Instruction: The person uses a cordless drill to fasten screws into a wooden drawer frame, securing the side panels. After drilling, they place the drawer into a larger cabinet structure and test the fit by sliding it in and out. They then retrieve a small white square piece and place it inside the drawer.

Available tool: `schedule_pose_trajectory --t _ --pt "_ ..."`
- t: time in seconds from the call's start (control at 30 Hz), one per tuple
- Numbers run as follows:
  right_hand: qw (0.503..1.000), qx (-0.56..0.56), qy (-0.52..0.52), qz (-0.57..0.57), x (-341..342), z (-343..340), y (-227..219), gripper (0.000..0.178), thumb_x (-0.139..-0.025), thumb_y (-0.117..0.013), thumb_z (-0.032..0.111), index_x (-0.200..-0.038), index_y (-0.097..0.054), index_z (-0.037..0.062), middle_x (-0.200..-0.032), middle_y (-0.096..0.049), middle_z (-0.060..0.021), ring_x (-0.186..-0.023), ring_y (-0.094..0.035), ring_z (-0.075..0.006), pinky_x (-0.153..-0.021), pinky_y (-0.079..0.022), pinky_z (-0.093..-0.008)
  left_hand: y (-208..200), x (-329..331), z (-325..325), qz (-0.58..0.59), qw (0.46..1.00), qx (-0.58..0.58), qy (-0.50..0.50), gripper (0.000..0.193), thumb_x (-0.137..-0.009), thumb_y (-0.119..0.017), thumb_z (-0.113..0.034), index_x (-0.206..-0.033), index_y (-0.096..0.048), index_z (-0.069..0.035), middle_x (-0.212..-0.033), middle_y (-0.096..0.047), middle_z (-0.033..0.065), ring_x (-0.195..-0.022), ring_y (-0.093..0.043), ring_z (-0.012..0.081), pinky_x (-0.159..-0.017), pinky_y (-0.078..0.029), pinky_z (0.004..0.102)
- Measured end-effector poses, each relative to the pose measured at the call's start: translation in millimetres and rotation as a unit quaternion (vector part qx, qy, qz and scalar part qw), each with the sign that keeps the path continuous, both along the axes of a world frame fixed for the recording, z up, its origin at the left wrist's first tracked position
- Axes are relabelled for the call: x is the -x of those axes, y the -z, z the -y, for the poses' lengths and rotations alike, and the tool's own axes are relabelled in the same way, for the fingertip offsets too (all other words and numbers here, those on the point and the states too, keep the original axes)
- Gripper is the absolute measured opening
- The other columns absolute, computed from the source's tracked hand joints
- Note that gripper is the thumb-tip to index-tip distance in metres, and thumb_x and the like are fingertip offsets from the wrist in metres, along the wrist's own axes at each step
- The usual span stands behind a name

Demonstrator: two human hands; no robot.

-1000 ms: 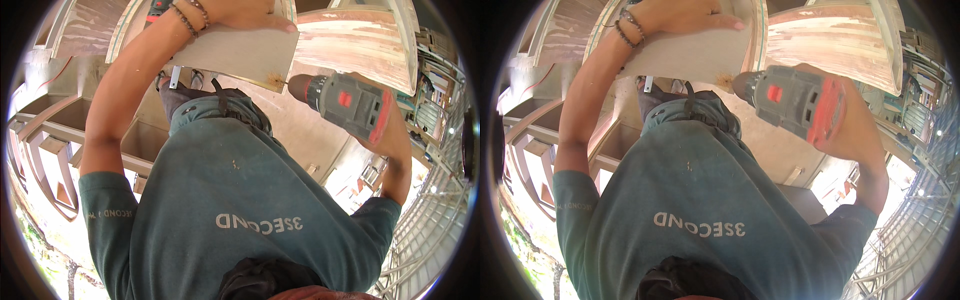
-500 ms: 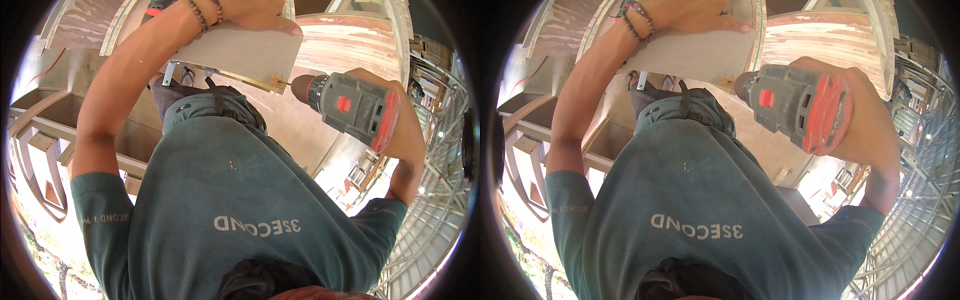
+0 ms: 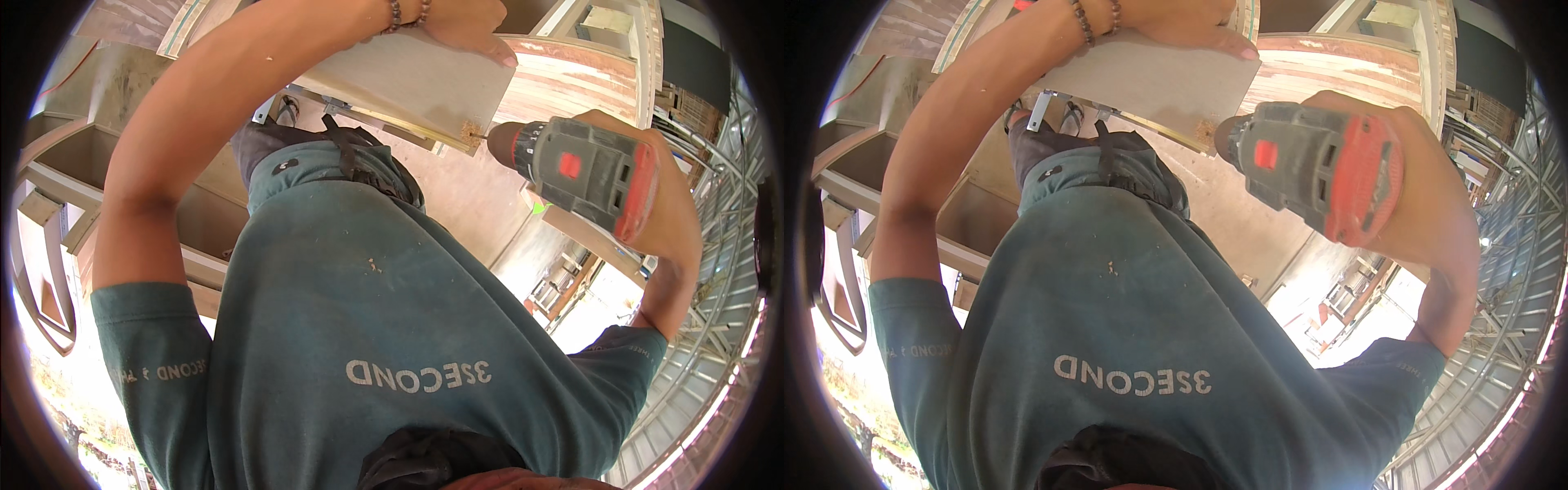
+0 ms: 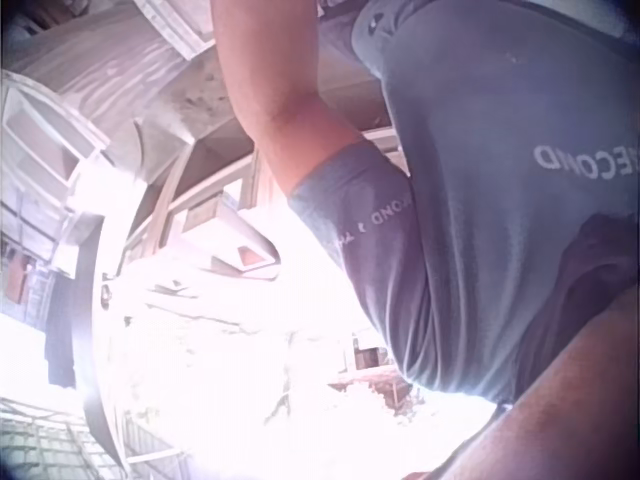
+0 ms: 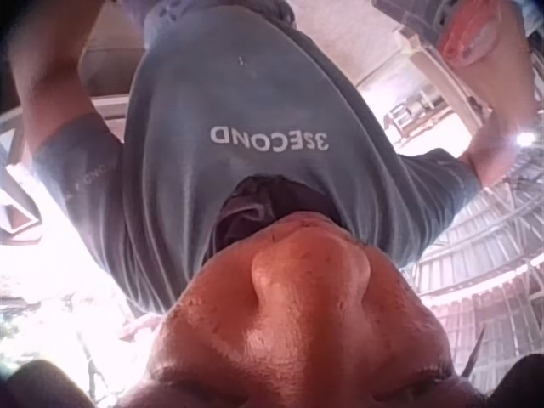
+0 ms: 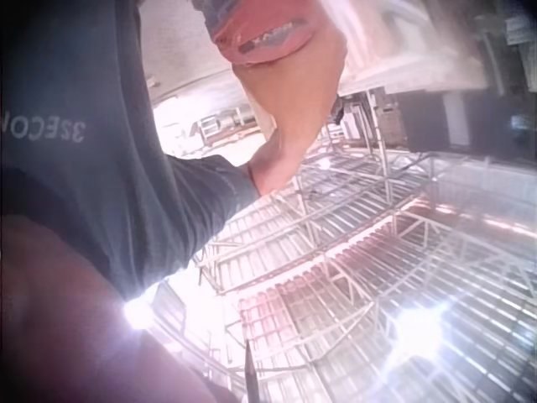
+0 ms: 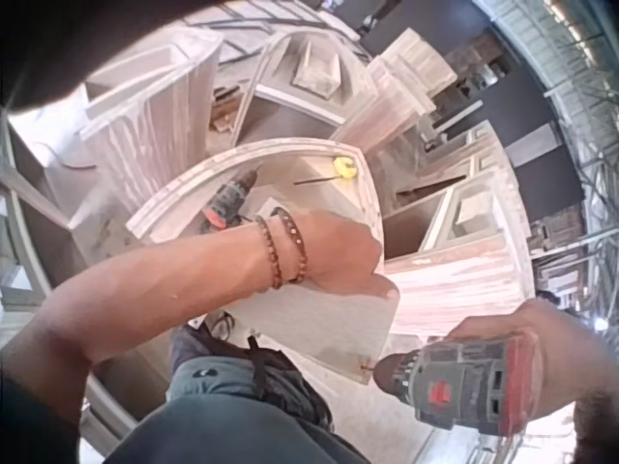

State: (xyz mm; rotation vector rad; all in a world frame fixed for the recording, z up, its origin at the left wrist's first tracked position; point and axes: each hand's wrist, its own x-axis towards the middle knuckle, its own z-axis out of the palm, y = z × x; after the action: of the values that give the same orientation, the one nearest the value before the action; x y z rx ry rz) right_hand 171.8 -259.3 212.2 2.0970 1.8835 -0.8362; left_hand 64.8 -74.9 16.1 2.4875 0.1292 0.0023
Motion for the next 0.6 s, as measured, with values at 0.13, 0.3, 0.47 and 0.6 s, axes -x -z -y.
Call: schedule_pose_trajectory --t 0.13,0.3,0.47,0.6 --pt "0.999 -0.016 -0.018 -0.029 7 -10 7 0.054 -0.063 -0.088 0.018 -0.112 -0.068 0.0050 -0.098 -0.071 -0.0093 -0.086 -0.067 -0.0216 -0.082 -0.052 -0.0329 3 0 0 -0.001 1.000 -0.010 0.006 0.073 -0.098 -0.045 -0.061 -0.101 -0.073 0.007 -0.101 -0.071 0.0289 -0.100 -0.068 0.0446 -0.092 -0.051 0.0499" --pt "0.994 -0.090 -0.060 -0.020 10 -11 7 0.050 -0.064 -0.088 0.016 -0.108 -0.068 0.0026 -0.092 -0.071 -0.0098 -0.081 -0.067 -0.0203 -0.079 -0.053 -0.0317 -1 4 -4 0.013 1.000 0.003 0.028 0.075 -0.097 -0.045 -0.061 -0.101 -0.073 0.008 -0.101 -0.071 0.0299 -0.099 -0.068 0.0447 -0.093 -0.051 0.0498" --pt "0.994 0.100 -0.040 -0.025 25 -29 -5 0.056 -0.064 -0.088 0.012 -0.114 -0.066 0.0012 -0.102 -0.071 -0.0116 -0.084 -0.067 -0.0218 -0.079 -0.053 -0.0313 -3 2 -1 -0.018 1.000 -0.006 0.002 0.075 -0.097 -0.045 -0.061 -0.101 -0.073 0.008 -0.100 -0.071 0.0300 -0.099 -0.068 0.0447 -0.093 -0.051 0.0488" --pt "0.997 0.071 0.004 -0.037 -10 6 10 0.057 -0.065 -0.087 0.011 -0.116 -0.064 -0.0007 -0.108 -0.070 -0.0136 -0.084 -0.067 -0.0239 -0.078 -0.053 -0.0317 -3 9 -7 -0.036 0.999 0.001 -0.025 0.075 -0.097 -0.045 -0.061 -0.102 -0.073 0.008 -0.101 -0.071 0.0297 -0.098 -0.068 0.0448 -0.093 -0.050 0.0489"
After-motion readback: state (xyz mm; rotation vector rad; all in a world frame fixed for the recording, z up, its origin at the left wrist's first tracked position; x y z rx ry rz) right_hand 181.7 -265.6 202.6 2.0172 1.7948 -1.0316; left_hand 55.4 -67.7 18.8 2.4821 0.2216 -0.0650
